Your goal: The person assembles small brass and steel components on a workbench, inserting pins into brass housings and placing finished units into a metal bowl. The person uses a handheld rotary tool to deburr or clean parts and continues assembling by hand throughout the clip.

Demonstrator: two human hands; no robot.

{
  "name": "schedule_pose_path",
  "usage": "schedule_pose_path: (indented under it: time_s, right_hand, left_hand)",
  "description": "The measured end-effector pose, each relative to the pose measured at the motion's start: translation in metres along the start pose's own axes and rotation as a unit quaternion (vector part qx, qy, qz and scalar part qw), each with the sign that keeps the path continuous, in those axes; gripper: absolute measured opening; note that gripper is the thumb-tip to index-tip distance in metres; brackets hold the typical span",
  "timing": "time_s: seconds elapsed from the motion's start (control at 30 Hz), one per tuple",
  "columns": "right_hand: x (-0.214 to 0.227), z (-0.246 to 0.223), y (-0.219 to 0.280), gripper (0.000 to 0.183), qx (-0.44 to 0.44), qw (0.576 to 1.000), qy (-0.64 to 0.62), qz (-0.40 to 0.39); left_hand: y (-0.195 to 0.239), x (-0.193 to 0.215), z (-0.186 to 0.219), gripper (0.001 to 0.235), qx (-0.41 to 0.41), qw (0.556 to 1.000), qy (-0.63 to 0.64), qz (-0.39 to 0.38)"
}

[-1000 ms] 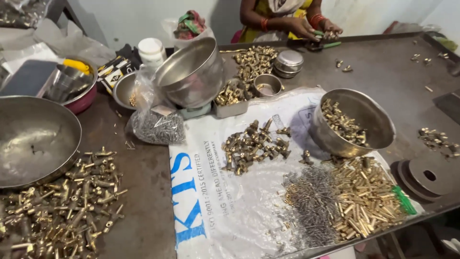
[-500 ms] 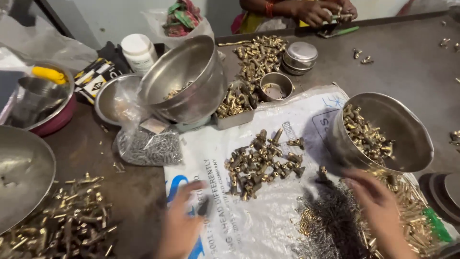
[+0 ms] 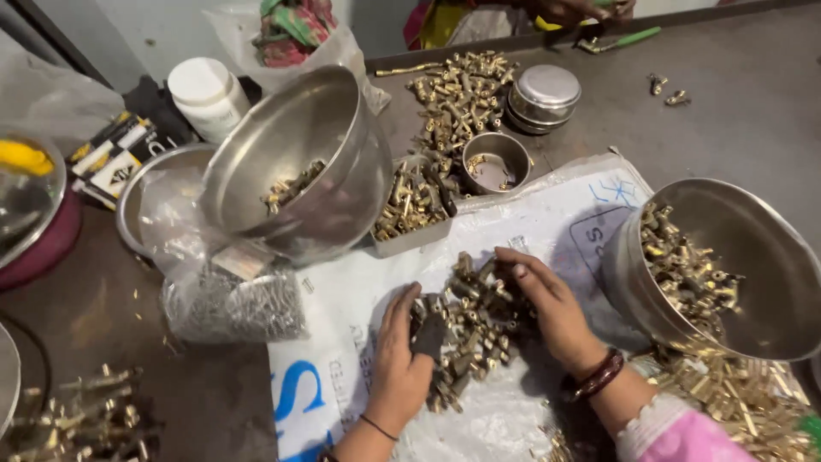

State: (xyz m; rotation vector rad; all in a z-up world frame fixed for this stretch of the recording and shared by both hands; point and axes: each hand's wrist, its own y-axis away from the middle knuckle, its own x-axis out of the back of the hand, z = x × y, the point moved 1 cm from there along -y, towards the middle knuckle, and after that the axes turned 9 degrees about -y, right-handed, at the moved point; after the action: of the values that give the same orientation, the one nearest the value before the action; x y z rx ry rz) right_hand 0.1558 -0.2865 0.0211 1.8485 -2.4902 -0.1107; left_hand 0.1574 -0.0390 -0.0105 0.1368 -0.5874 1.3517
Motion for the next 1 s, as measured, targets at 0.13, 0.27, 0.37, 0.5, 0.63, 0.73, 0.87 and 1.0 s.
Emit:
schedule_pose_path:
  time_s: [0.13,0.27,0.37,0.5,0.63,0.73,0.87,1.0]
  right_hand:
    - [0.009,0.007,-0.032,0.041,-0.008,0.998,-0.020,-0.065]
    - [-0.007,0.009,-0.023,0.046,0.013,0.990,0.060,-0.128]
    - [-0.018,-0.003,-0.003,0.053,-0.001,0.983,-0.035,-0.181]
    - [-0.022,-0.016,0.025,0.059,-0.031,0.969,-0.132,-0.209]
    - [-0.012,-0.026,0.039,0.065,-0.031,0.939,-0.253,-0.230]
    - [0.017,-0.030,0.043,0.061,-0.004,0.948,-0.258,-0.187]
    - [0.056,0.005,0.069,0.040,-0.012,0.995,-0.050,-0.083]
    - [0.054,-0.019,0.104,0.034,0.022,0.987,0.135,-0.084]
  left_hand:
    - [-0.003,0.001,-0.001,0.056,0.028,0.999,0.012,-0.013]
    - [-0.003,0.005,0.006,0.054,0.035,0.999,-0.005,-0.015]
    - [-0.005,0.002,0.009,0.053,0.037,0.998,-0.033,-0.031]
    - [0.016,0.003,0.023,0.054,0.034,0.997,-0.053,-0.036]
    - [0.063,-0.013,0.039,0.061,0.053,0.998,-0.029,-0.029]
    - [0.082,-0.015,0.058,0.062,0.057,0.997,0.015,-0.045]
    - [0.061,0.006,0.102,0.059,0.089,0.994,-0.020,-0.053]
    - [0.021,0.005,0.028,0.053,0.071,0.990,-0.116,0.027]
